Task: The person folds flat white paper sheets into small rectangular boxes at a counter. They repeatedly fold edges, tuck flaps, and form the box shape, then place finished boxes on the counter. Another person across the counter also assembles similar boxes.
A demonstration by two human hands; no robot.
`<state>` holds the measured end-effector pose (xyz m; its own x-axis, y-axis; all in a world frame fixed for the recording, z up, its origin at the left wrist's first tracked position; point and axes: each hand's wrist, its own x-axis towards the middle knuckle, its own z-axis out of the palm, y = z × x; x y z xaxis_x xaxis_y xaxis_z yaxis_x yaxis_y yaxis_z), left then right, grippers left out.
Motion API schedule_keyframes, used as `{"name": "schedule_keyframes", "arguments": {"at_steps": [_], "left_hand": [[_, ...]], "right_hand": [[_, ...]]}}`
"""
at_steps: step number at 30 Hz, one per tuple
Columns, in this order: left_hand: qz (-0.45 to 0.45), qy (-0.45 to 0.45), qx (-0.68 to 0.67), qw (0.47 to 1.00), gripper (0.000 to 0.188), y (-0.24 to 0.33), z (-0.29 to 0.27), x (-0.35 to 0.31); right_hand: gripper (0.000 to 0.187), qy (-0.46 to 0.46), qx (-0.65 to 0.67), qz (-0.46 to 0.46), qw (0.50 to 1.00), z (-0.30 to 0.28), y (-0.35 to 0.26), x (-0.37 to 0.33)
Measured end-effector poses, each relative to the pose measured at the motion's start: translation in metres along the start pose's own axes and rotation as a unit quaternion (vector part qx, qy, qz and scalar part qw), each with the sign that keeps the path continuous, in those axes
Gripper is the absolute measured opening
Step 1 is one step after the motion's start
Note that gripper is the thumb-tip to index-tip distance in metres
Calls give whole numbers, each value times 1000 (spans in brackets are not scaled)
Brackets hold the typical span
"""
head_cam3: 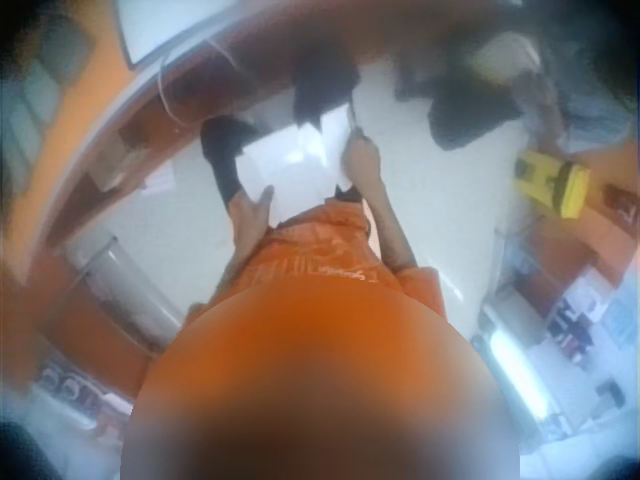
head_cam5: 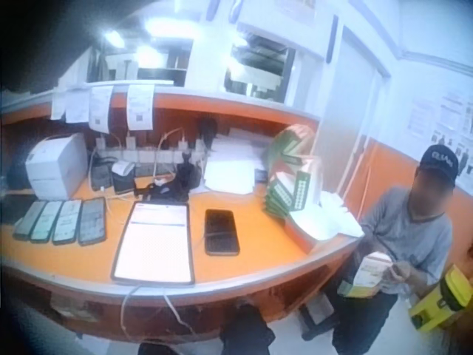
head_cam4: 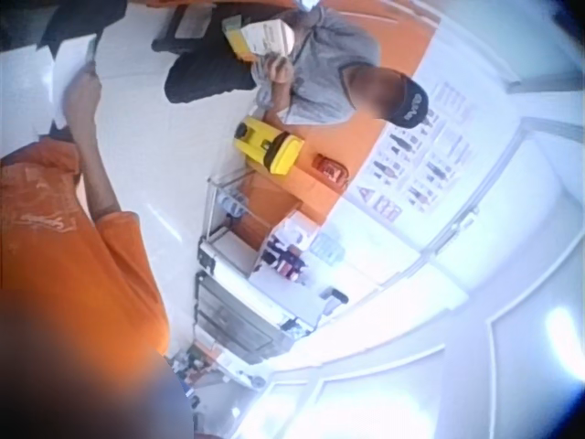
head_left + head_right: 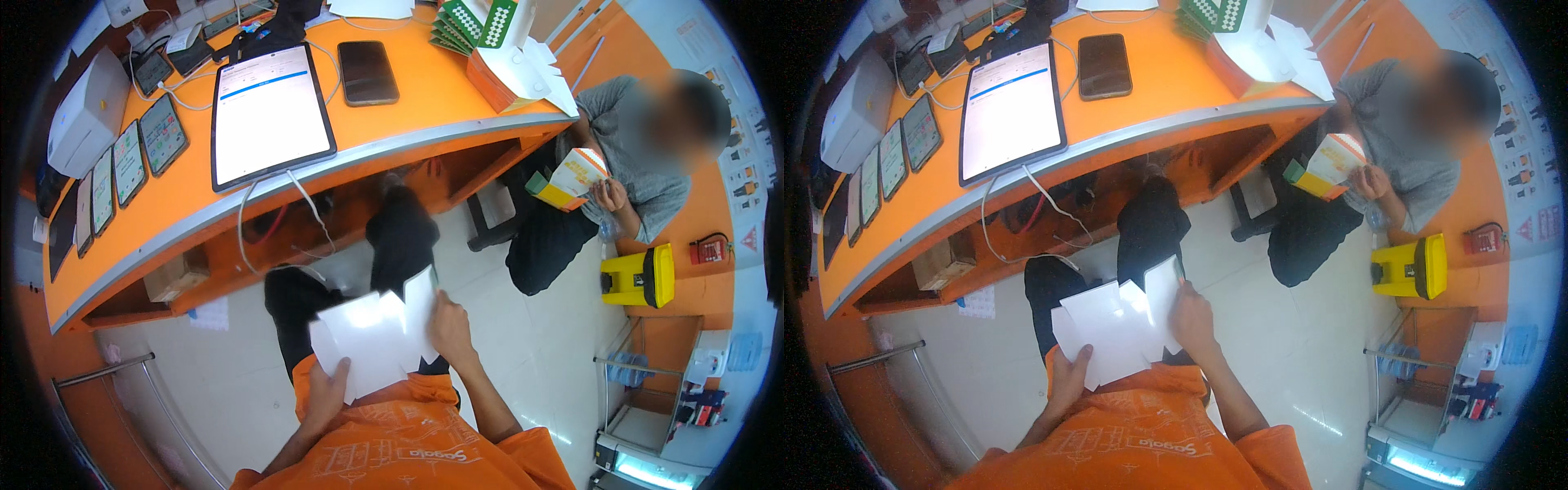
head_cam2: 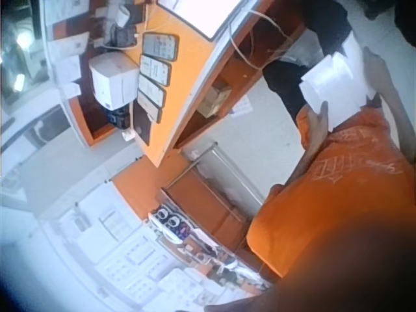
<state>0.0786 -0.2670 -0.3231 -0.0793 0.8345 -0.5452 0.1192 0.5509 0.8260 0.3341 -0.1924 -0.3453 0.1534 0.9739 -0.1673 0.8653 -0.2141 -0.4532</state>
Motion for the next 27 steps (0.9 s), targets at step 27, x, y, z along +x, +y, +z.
{"name": "schedule_keyframes", "arguments": {"at_steps": [27], "left_hand": [[152, -457, 259, 837, 37, 194, 17, 159]], "right_hand": [[53, -26, 231, -96, 968, -143, -12, 25]]}}
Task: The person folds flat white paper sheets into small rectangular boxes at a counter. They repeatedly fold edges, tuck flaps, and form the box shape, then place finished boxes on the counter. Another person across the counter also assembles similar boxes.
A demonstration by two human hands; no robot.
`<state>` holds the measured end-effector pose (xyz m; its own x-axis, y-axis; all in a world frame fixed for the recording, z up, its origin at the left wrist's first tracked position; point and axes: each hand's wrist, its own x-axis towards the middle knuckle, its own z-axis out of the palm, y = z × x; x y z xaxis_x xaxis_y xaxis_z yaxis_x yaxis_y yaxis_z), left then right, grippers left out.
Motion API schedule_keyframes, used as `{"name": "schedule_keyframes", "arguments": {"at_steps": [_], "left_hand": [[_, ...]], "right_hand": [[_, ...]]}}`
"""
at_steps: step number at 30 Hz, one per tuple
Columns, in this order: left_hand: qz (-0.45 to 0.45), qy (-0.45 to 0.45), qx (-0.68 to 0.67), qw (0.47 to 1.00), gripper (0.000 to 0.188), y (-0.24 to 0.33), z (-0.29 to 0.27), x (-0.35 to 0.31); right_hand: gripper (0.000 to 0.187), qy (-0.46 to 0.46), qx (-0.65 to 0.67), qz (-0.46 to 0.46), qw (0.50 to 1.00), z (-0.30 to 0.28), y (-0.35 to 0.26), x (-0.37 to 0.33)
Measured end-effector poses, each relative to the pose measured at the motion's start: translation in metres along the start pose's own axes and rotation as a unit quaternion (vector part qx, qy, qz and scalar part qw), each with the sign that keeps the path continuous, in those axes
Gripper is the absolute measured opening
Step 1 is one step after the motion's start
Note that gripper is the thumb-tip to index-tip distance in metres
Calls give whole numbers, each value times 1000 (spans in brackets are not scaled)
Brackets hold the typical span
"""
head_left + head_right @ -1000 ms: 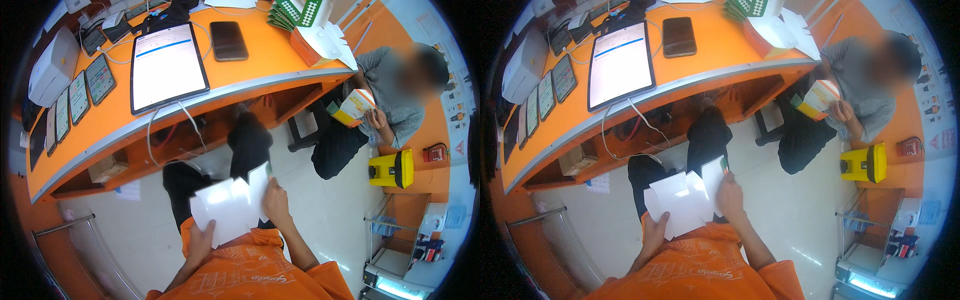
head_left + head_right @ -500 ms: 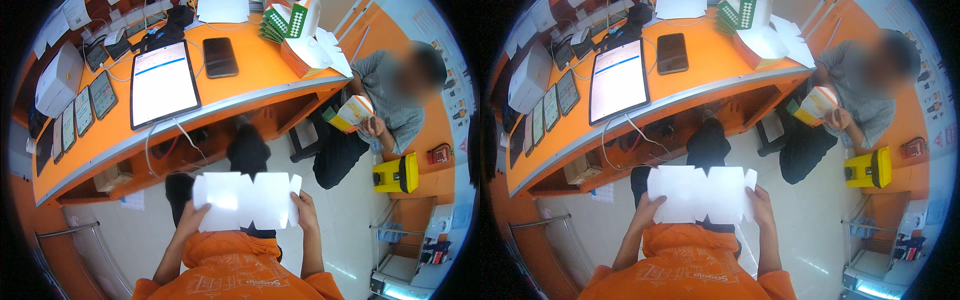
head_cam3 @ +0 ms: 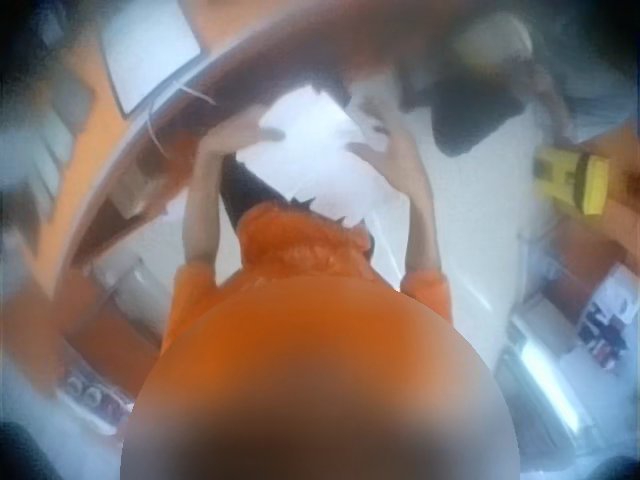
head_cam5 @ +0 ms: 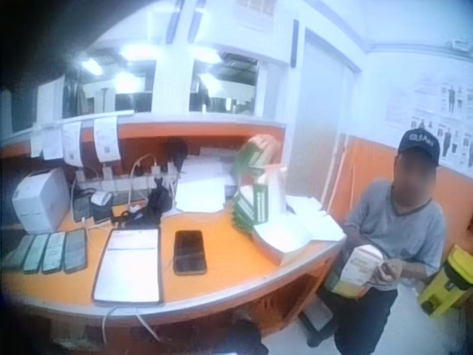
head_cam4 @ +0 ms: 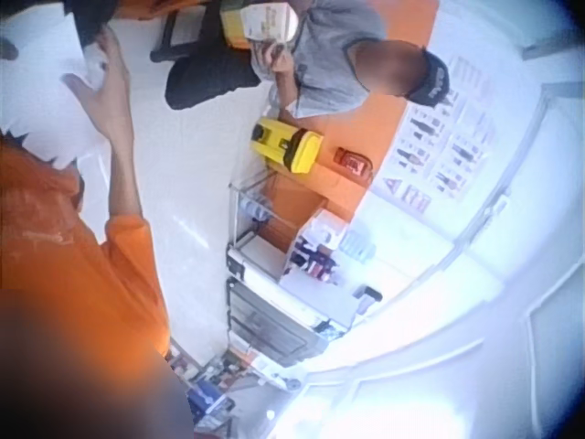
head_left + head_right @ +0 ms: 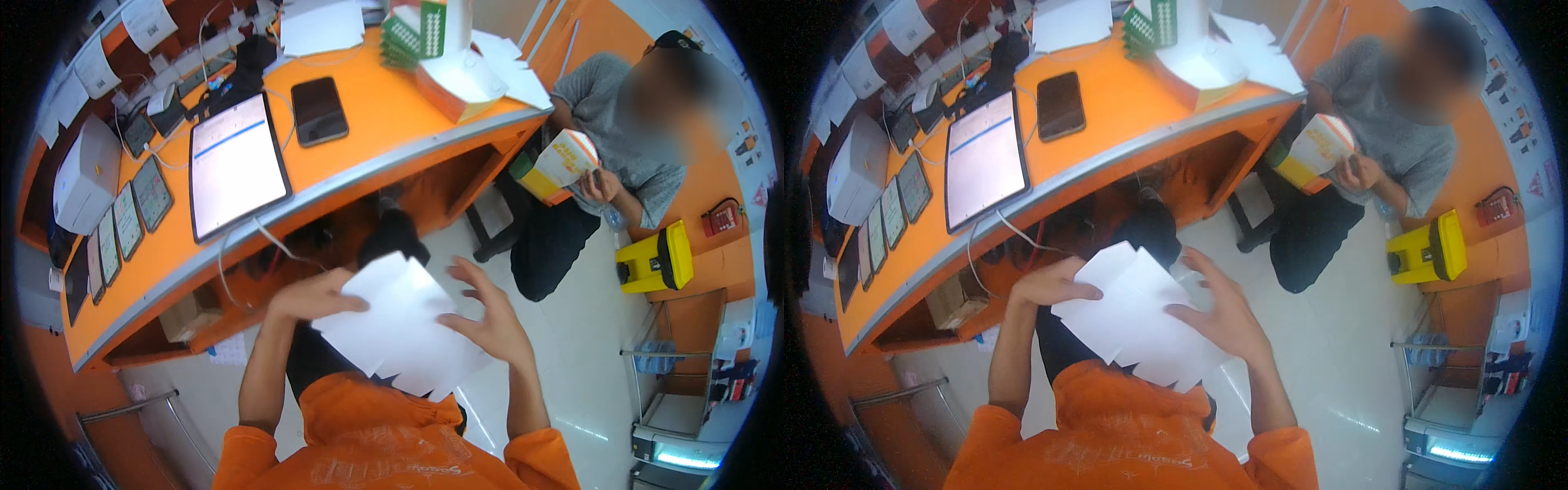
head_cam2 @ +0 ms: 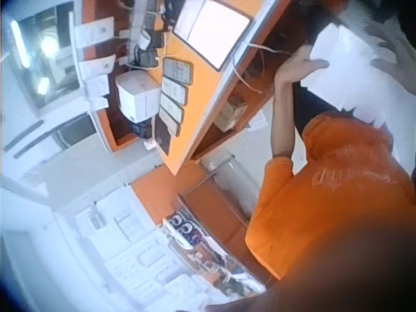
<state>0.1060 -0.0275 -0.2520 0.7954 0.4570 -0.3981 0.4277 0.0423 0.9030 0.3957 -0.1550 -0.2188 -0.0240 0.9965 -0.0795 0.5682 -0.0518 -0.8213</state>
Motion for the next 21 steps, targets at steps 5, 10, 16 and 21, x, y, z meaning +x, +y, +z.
{"name": "schedule_keyframes", "arguments": {"at_steps": [5, 10, 16, 21], "left_hand": [[48, 11, -22, 999, 44, 57, -46, 9], [104, 161, -344, 919, 57, 25, -11, 6], [25, 313, -305, 899, 37, -38, 78, 18], [-6, 389, -231, 892, 33, -42, 90, 26]], "right_hand": [[30, -110, 252, 56, 960, 1, -22, 48], [35, 61, 373, 108, 919, 37, 12, 19], [36, 87, 381, 157, 907, 81, 47, -2], [35, 116, 319, 162, 927, 93, 58, -2]]}}
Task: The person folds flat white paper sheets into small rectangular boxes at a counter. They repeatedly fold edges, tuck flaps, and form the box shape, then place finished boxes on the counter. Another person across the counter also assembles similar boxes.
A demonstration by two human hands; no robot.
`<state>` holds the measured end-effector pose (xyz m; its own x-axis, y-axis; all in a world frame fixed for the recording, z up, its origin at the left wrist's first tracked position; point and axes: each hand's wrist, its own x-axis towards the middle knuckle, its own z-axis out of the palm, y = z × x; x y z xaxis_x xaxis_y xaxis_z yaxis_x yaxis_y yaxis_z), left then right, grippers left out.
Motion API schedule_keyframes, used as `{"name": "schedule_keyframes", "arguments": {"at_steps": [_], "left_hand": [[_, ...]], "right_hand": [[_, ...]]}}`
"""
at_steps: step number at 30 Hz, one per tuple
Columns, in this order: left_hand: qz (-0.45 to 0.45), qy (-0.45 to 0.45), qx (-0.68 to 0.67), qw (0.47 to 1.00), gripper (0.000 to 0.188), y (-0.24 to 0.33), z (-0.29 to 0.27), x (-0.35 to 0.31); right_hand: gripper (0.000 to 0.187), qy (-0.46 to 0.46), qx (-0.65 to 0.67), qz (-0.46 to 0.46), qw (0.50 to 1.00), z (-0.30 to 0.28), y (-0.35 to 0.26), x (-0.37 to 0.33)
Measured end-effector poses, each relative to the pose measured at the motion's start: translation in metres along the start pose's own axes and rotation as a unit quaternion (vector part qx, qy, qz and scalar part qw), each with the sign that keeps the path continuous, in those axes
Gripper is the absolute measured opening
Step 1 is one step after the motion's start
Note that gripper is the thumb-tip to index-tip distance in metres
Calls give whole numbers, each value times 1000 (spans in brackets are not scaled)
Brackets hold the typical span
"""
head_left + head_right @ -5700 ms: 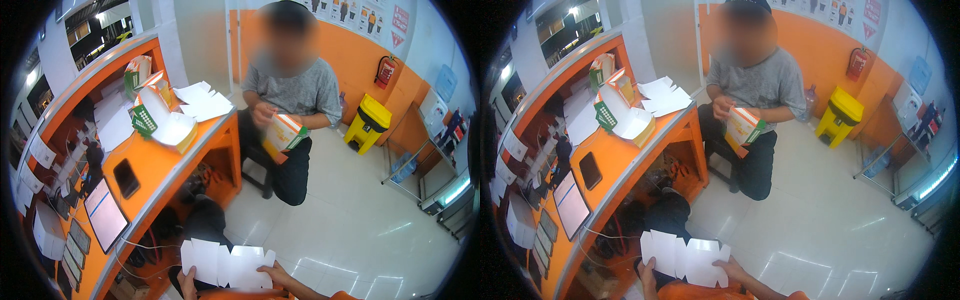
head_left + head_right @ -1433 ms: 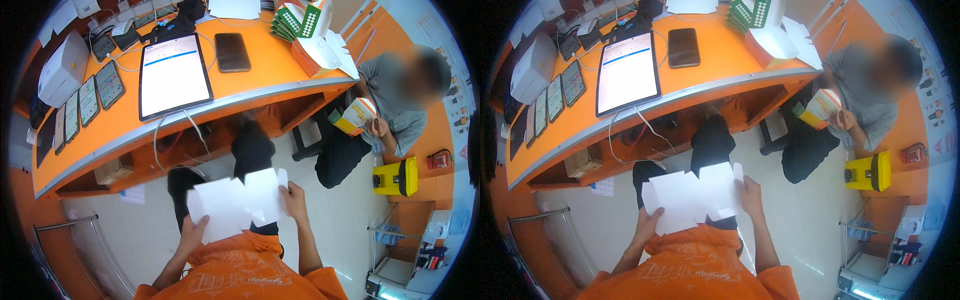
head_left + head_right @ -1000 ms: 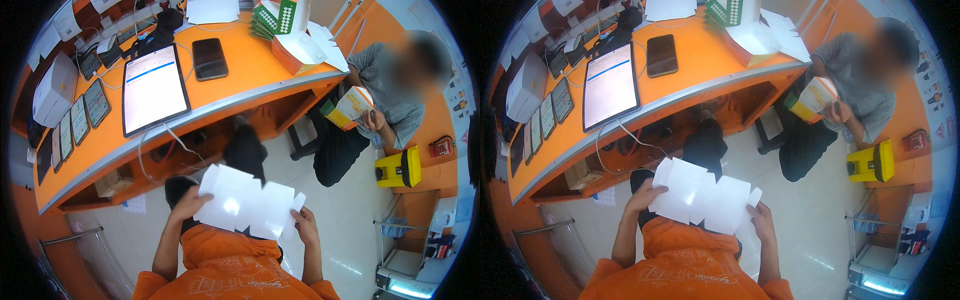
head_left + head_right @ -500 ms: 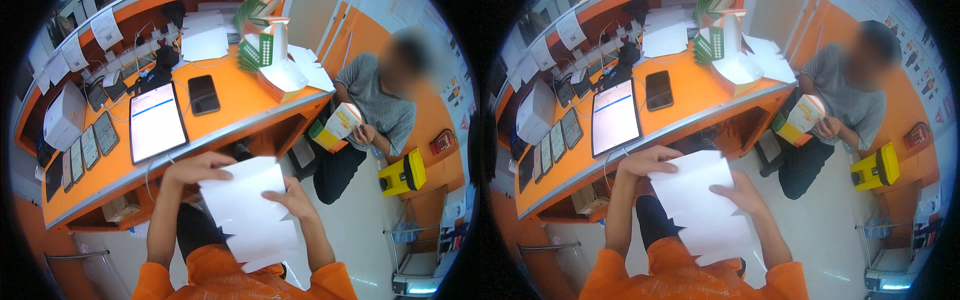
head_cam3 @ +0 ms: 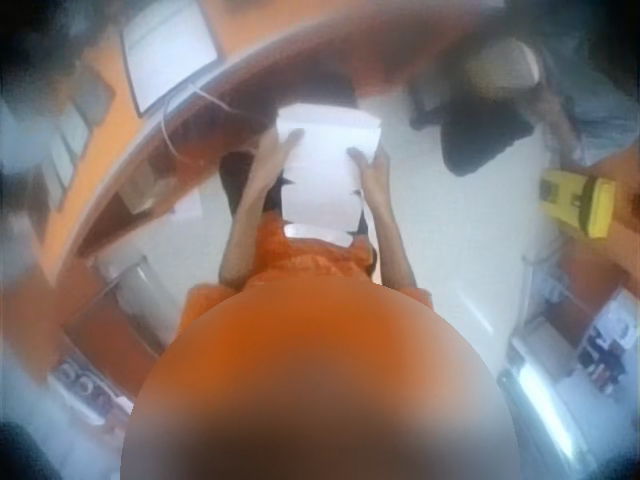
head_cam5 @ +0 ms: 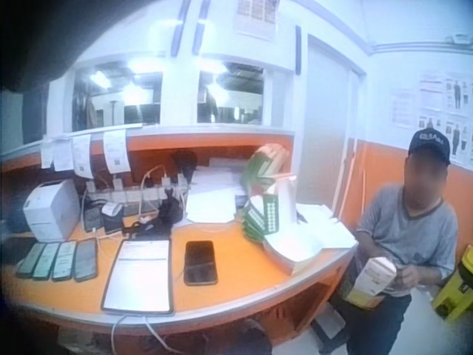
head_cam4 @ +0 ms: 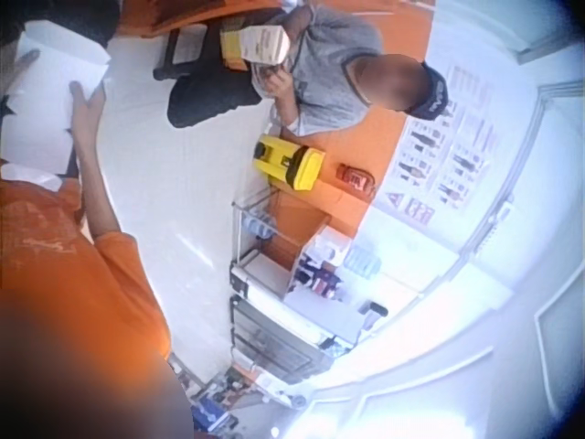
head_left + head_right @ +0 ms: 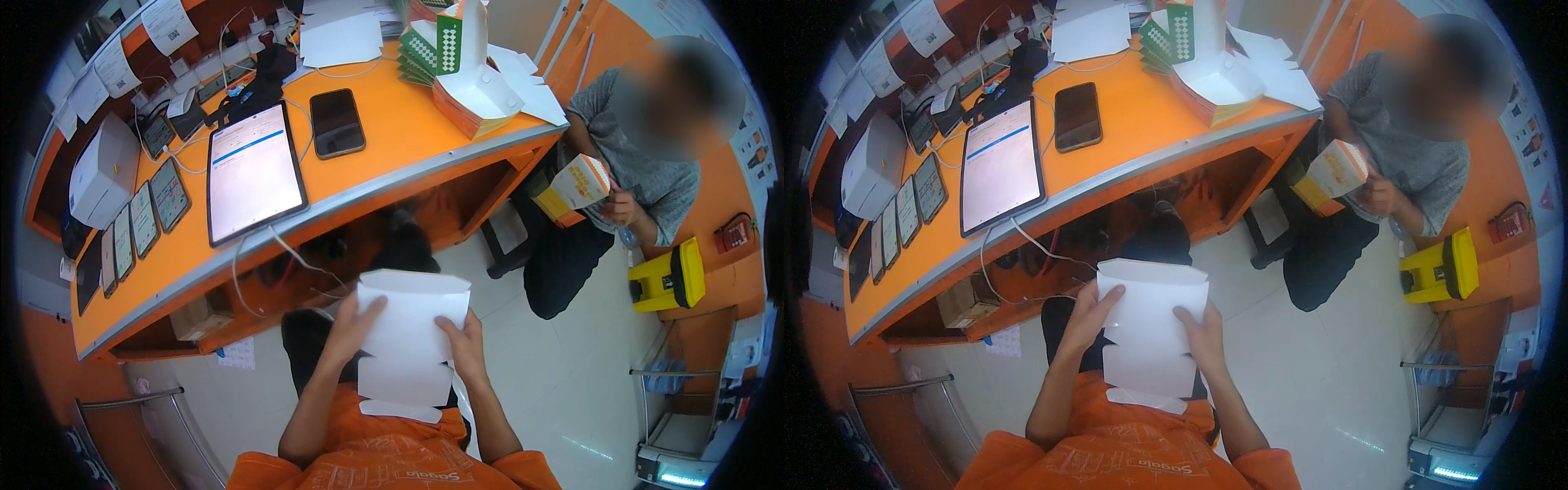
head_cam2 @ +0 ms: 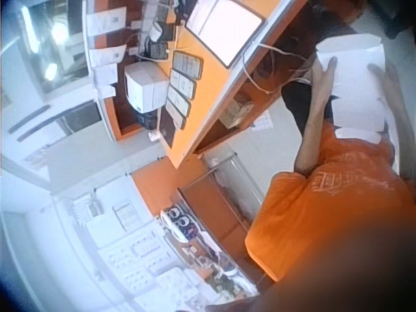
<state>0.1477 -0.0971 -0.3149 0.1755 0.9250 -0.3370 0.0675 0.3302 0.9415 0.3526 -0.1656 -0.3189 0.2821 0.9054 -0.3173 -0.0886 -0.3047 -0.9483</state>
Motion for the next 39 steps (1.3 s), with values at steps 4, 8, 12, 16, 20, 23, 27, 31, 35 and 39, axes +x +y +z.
{"name": "schedule_keyframes", "arguments": {"at_steps": [4, 8, 12, 16, 20, 23, 27, 31, 35, 39], "left_hand": [[8, 20, -24, 999, 31, 1, 7, 9], [-25, -3, -3, 1000, 33, 0, 10, 9], [32, 35, 31, 998, 23, 2, 11, 13], [118, 69, 74, 988, 14, 3, 7, 35], [121, 69, 89, 986, 12, -5, 6, 48], [131, 80, 98, 983, 16, -10, 10, 51], [101, 156, 143, 972, 19, -10, 22, 48], [169, 260, 207, 928, 15, -9, 37, 50], [237, 318, 267, 878, 9, -9, 54, 58], [250, 298, 368, 845, 10, -8, 72, 56]], "right_hand": [[30, 8, -31, -57, 998, -3, -1, 12], [23, 33, -45, -136, 989, -14, -17, 34], [15, 12, -103, -138, 985, -19, -28, 45], [18, 25, -160, -149, 976, -13, -24, 52], [20, 61, -185, -125, 973, -10, -16, 58], [16, 91, -180, -140, 969, -7, -14, 58], [15, 116, -210, -177, 955, 1, -15, 54], [13, 107, -229, -247, 935, 11, -17, 43], [12, 83, -223, -285, 928, 17, -13, 33], [13, 133, -228, -276, 924, 12, -5, 36]]}}
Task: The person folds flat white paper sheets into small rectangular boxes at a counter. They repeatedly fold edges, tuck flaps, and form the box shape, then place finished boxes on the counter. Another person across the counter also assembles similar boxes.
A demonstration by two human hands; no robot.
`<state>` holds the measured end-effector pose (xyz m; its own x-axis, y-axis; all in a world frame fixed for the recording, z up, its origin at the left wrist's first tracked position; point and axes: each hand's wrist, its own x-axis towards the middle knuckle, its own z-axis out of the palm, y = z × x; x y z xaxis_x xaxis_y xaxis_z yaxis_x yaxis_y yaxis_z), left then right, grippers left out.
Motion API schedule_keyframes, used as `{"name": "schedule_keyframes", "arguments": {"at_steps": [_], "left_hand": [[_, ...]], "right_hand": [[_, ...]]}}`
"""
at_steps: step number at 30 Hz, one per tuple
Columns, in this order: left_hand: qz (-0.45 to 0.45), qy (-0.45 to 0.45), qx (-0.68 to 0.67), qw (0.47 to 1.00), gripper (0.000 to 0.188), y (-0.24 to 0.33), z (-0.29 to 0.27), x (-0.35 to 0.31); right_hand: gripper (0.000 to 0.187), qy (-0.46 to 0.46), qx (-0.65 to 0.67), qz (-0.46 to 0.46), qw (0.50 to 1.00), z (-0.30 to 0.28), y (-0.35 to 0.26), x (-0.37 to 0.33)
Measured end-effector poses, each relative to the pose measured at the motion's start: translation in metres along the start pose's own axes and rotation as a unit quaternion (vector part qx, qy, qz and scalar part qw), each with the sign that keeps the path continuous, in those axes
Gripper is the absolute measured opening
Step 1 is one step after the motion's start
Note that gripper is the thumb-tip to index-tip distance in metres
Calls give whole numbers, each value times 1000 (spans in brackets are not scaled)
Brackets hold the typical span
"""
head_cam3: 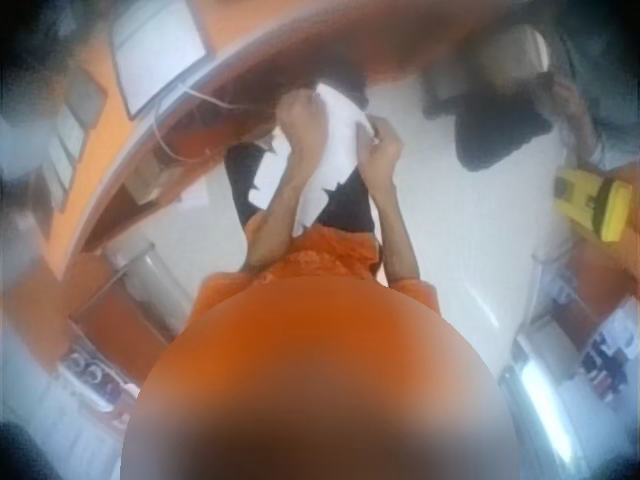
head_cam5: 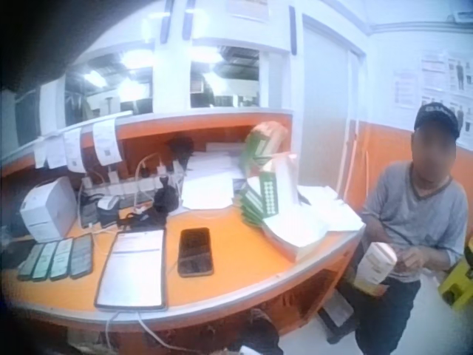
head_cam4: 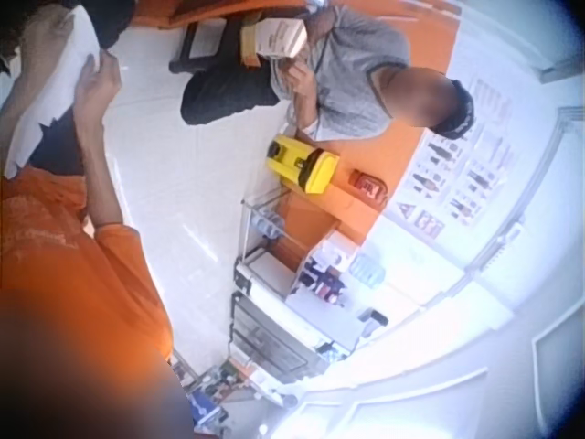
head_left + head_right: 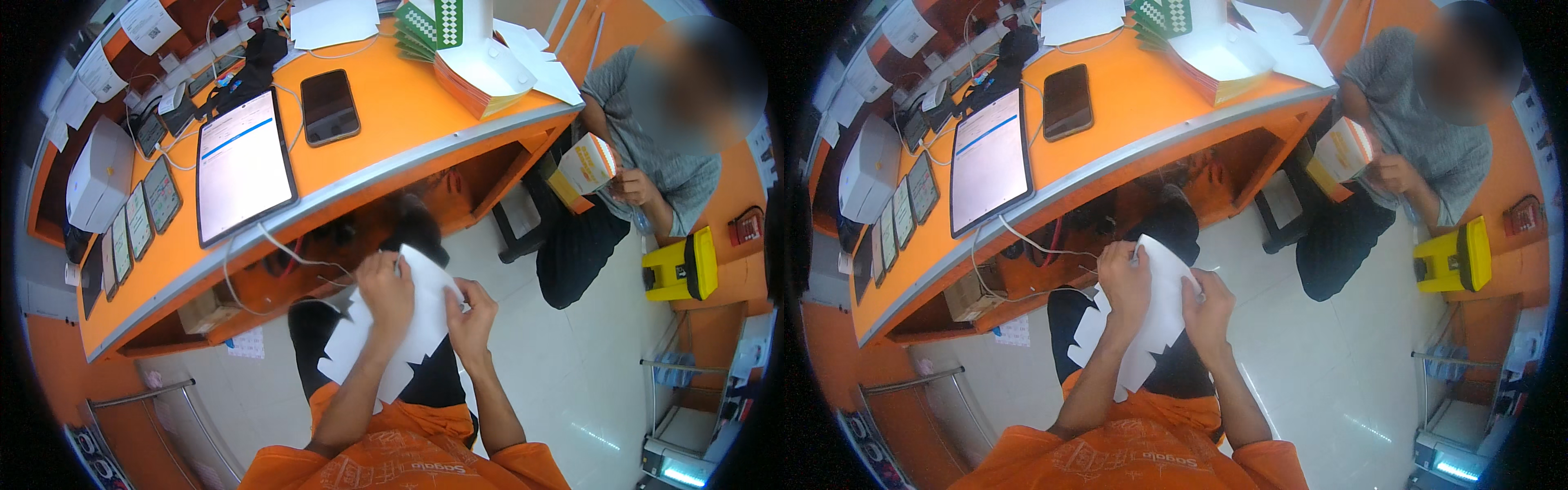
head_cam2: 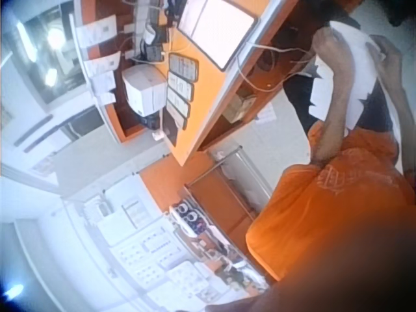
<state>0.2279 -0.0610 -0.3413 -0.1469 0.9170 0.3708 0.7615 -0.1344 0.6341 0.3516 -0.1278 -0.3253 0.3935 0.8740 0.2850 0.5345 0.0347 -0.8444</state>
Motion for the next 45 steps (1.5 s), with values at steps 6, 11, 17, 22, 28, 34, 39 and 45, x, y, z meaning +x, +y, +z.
{"name": "schedule_keyframes", "arguments": {"at_steps": [6, 11, 17, 22, 28, 34, 39, 45], "left_hand": [[105, -126, 138, 977, 34, 36, 9, -29], [107, -163, 131, 972, 33, 30, 7, -25], [-7, -137, -45, 990, 25, -3, -24, 17], [-108, -267, -209, 934, 18, -18, -75, 43], [-50, -356, -121, 925, 20, -24, -99, 32], [-86, -358, -158, 916, 22, -45, -99, 13], [-84, -326, -166, 927, 22, -44, -107, -1], [-54, -280, -164, 944, 20, -33, -107, -37]], "right_hand": [[16, -4, 2, 65, 998, -6, 14, -6], [19, -17, 7, 89, 996, -4, 20, -4], [23, -64, 84, 102, 989, -18, 15, 13], [27, -191, 82, 145, 967, -28, 11, 57], [27, -262, -1, 59, 963, -10, 0, 68], [25, -209, -54, -25, 976, -4, -16, 43], [22, -110, -127, -52, 984, 18, -31, 23], [18, -24, -138, -50, 989, 55, -39, 1]]}}
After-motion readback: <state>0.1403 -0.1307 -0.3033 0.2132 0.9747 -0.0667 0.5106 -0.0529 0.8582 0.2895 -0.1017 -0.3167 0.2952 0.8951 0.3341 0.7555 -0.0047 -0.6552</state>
